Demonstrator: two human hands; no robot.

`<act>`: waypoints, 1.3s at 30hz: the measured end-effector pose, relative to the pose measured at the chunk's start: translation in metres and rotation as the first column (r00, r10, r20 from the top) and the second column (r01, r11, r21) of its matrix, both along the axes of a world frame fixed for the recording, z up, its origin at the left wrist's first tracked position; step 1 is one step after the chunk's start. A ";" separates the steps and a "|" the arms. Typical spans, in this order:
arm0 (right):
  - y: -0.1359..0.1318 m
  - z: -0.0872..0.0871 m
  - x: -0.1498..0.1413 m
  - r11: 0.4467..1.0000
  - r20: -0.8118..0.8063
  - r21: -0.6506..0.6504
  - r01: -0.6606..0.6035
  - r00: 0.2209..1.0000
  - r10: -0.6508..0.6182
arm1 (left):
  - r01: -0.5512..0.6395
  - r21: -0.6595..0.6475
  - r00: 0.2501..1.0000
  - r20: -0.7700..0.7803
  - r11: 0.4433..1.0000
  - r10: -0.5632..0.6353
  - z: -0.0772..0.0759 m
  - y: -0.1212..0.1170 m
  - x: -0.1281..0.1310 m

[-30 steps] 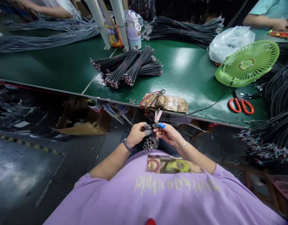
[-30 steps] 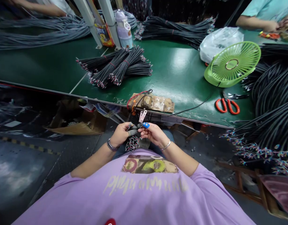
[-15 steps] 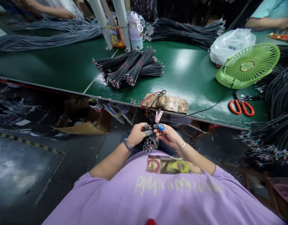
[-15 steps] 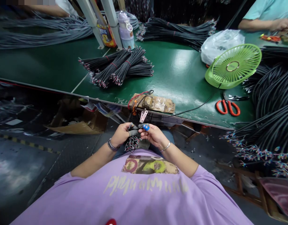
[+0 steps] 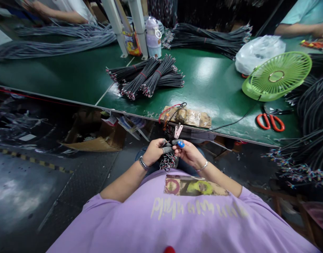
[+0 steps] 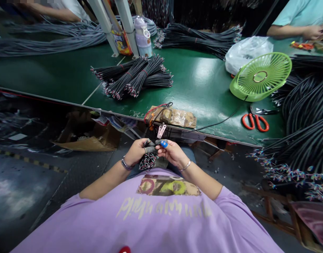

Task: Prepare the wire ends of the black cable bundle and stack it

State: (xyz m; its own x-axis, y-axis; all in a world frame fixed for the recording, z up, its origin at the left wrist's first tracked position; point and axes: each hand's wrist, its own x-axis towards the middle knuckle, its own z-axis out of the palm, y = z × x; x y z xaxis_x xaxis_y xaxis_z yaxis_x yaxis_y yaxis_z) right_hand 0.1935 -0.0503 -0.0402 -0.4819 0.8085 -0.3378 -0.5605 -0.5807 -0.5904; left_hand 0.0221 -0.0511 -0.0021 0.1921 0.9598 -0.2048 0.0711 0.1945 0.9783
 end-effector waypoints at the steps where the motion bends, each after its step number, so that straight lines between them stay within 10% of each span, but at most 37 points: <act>1: 0.000 0.000 0.000 1.000 -0.007 -0.005 -0.003 1.000 0.003 | -0.001 -0.006 1.000 0.005 1.000 0.001 0.000 0.000 0.000; 39: -0.004 -0.006 -0.002 0.999 -0.029 0.050 -0.021 0.999 0.022 | 0.016 -0.139 0.987 0.162 0.990 0.007 -0.006 -0.002 0.001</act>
